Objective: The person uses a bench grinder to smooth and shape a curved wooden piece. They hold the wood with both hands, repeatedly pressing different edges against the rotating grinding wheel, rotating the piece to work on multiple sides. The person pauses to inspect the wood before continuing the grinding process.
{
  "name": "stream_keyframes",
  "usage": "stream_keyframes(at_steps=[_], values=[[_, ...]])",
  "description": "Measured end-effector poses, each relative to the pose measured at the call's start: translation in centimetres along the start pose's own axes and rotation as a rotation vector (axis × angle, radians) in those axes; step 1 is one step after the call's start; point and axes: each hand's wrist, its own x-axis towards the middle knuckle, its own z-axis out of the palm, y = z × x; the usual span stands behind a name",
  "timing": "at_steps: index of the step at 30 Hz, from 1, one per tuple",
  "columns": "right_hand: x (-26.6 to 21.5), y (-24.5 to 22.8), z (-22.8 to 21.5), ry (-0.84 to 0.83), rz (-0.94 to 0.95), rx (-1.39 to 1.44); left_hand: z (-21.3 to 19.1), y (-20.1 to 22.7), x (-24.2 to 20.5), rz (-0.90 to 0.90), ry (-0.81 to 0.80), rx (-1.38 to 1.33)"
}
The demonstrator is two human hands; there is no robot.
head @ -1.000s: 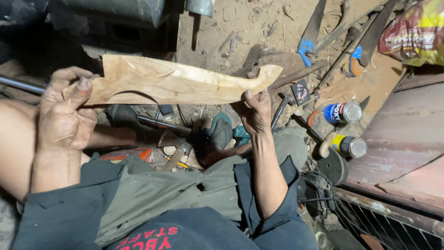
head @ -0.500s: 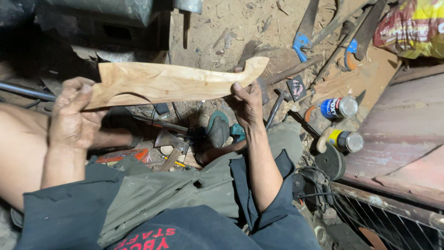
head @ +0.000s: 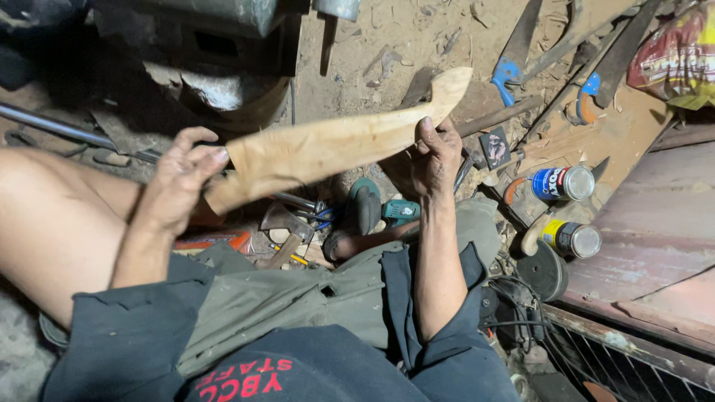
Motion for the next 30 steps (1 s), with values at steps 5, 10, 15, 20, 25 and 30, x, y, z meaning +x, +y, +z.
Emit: stream_keyframes(at_steps=[5, 10, 15, 20, 25, 30], values=[[0.0, 0.0, 0.6, 0.021, 0.069, -0.177, 3.0, -0.7, 0.5, 0.121, -0.110, 0.357], [0.5, 0.6, 0.7, -0.012, 0.070, -0.227, 6.3, -0.6, 0.3, 0.104, -0.078, 0.901], [0.8, 0.7, 0.6, -0.076, 0.017, -0.211, 6.4, -1.4, 0.1, 0.055, -0.098, 0.665], [-0.1, 0.0, 2.4, -0.240, 0.050, 0.042, 6.5, -2.8, 0.4, -0.002, -0.153, 0.431], [-0.8, -0.5, 3.2, -0.262, 0.140, 0.176, 6.7, -3.7, 0.1, -0.133, -0.132, 0.252], [-0.2, 0.7, 3.3, -0.135, 0.268, -0.021, 8.0, -5.3, 0.5, -0.201, -0.218, -0.005]])
